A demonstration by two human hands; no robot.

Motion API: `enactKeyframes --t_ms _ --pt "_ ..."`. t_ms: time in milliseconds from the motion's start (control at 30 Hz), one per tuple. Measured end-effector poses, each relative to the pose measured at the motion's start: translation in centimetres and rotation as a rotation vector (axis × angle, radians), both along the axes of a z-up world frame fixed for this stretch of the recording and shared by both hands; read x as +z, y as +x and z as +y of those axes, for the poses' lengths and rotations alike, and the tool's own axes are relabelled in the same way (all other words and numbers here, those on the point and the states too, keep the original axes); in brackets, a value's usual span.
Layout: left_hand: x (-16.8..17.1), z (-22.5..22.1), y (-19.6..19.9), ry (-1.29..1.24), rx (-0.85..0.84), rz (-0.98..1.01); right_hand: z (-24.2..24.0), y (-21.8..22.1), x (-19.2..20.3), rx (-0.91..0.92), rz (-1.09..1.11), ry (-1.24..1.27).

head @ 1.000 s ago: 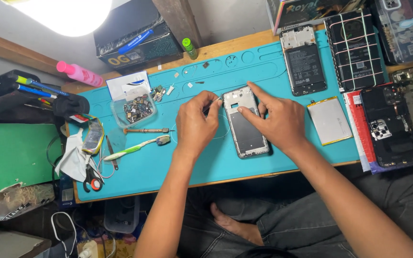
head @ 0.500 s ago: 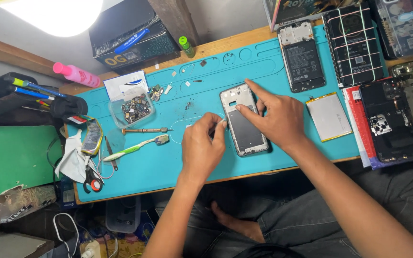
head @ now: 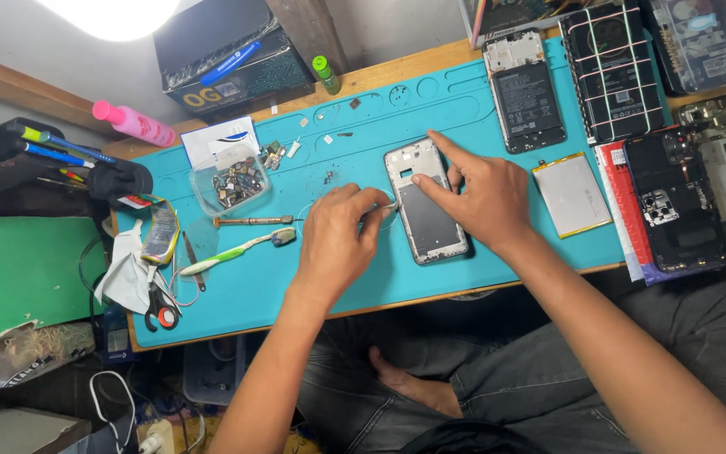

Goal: Removing adhesive residue from the internal frame of a disassembled smartphone using a precision scraping tool.

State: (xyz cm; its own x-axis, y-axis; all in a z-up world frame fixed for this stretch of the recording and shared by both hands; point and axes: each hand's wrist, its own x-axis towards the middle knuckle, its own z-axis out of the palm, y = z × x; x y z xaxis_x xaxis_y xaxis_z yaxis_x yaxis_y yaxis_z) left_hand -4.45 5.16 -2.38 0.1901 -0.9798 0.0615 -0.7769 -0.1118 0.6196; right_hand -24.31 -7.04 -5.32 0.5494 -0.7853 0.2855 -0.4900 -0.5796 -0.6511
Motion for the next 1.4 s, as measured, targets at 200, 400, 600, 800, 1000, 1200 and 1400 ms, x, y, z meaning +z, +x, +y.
enactKeyframes --t_ms 200,400,600,800,1000,1200,1400 --pt "0.8 -1.0 1.2 0.028 -0.139 0.004 0.0 0.0 0.1 -0.013 0.011 0.029" --pt "1.2 -1.6 1.6 0.076 -0.208 0.003 0.0 0.0 0.1 -0.013 0.019 0.044" --pt "1.9 -1.7 1.6 0.094 -0.266 0.019 -0.1 0.0 0.3 -0.009 0.018 0.036" --pt "2.0 -1.9 1.8 0.106 -0.259 0.031 0.0 0.0 0.1 -0.011 0.011 0.036" --pt "2.1 -2.5 2.2 0.092 -0.218 -0.006 0.0 0.0 0.1 -0.006 0.008 0.033" --pt "2.8 -2.9 2.5 0.096 -0.215 0.007 0.1 0.0 -0.1 -0.004 -0.001 0.047" --pt "3.2 -3.2 2.4 0.202 -0.214 0.011 -0.1 0.2 0.0 -0.005 0.005 0.05"
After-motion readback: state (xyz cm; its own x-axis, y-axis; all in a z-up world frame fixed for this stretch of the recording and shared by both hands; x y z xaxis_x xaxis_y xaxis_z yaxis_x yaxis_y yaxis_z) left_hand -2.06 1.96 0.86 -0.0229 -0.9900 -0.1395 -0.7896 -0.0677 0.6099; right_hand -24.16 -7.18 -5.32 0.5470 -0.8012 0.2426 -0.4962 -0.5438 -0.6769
